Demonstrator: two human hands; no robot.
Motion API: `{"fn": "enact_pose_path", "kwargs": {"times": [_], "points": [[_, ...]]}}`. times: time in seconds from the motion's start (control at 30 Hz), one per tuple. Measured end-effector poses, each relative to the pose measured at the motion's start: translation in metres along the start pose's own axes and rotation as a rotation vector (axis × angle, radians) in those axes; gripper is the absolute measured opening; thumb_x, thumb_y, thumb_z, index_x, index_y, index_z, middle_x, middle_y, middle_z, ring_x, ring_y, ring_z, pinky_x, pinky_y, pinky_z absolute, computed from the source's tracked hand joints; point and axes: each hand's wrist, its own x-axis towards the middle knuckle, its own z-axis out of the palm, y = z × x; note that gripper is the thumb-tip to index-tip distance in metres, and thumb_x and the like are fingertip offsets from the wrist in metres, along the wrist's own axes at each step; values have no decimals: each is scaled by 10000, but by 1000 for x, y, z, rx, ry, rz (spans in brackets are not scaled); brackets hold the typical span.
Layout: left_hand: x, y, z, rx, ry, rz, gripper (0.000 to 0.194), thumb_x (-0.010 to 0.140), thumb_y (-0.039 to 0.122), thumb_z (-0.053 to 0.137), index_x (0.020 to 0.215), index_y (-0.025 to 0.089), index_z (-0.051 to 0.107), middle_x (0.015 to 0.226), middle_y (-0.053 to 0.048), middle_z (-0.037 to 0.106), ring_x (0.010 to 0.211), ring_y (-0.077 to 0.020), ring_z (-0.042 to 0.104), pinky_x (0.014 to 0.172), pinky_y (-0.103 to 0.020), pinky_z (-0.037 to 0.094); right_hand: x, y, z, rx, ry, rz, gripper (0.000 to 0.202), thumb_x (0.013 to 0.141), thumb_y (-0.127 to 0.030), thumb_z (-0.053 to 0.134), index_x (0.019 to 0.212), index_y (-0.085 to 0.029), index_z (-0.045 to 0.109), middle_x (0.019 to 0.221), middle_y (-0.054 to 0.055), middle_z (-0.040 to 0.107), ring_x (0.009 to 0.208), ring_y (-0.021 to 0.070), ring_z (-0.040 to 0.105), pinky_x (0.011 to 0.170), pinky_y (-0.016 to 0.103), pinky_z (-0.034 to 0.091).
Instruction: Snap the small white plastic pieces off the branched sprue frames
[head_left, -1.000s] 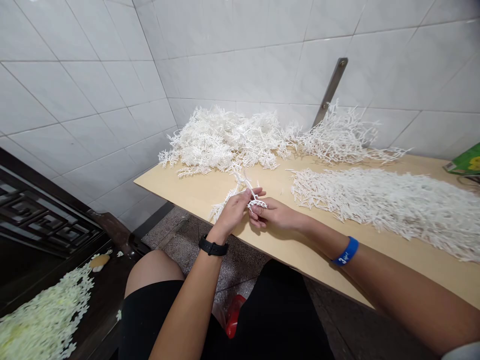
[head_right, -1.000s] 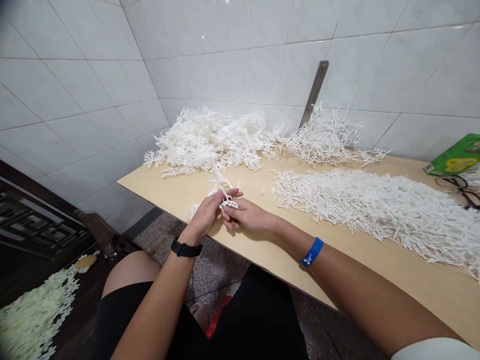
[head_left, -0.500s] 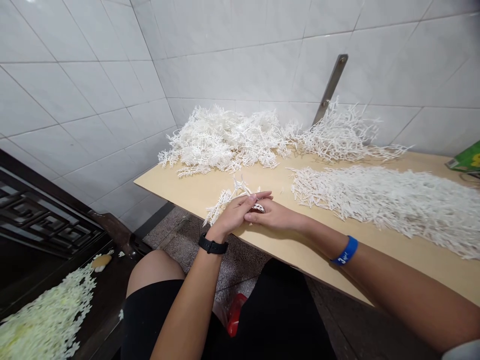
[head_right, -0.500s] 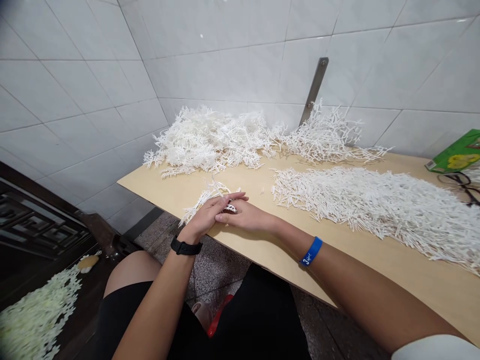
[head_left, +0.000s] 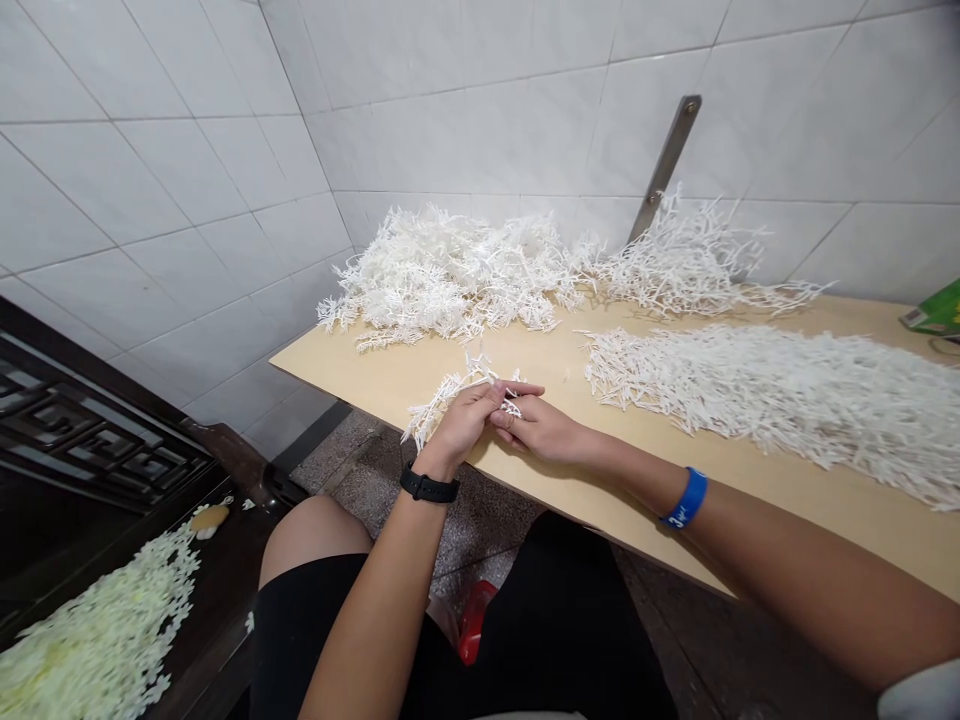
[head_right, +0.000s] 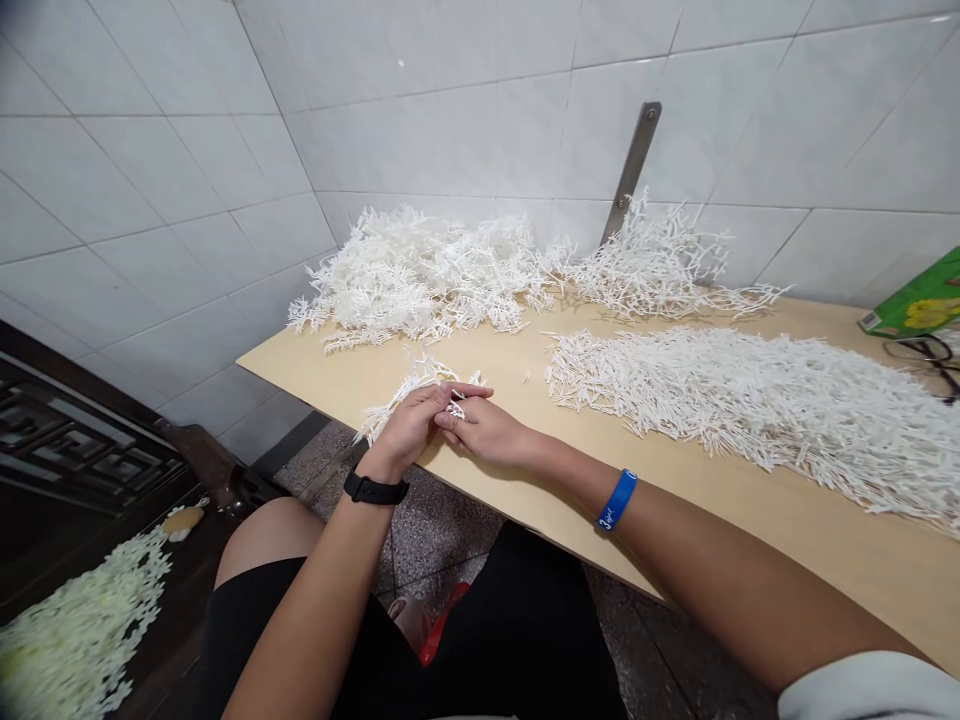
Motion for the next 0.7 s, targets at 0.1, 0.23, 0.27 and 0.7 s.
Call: {"fn": "enact_pose_path", "kwargs": {"times": [0.1,0.23,0.27,0.7], "points": [[1,-1,0,4,80,64,440,895,522,568,947,151,799,941,-133,779,775,-229,699,726,-314,508,1,2,1,-132,56,-34,651,914,-742,315,572,-197,416,537,-12,441,543,132,414,564,283,345],[3,-3,0,-44,99,73,362,884,449,597,868,150,800,993,-128,778,956,-273,693,865,-345,494,2,4,-2,-315,56,-90,648,960,-678,267,705,-163,566,740,72,608,711,201,534,689,337,419],[3,-3,0,-63,104,69,349,879,439,602,855,151,797,979,-124,780,957,-276,696,870,-352,495,2,5,-2,-358,52,-95,646,972,-657,258,743,-156,597,793,97,636,750,222,554,717,356,431],[7,-1,4,-336,333,22,429,874,515,629,613,181,565,379,81,448,406,-88,513,896,-388,520,-5,6,12,-528,-32,-119,353,993,-312,407,711,-180,573,759,72,642,684,189,557,693,317,428]]}}
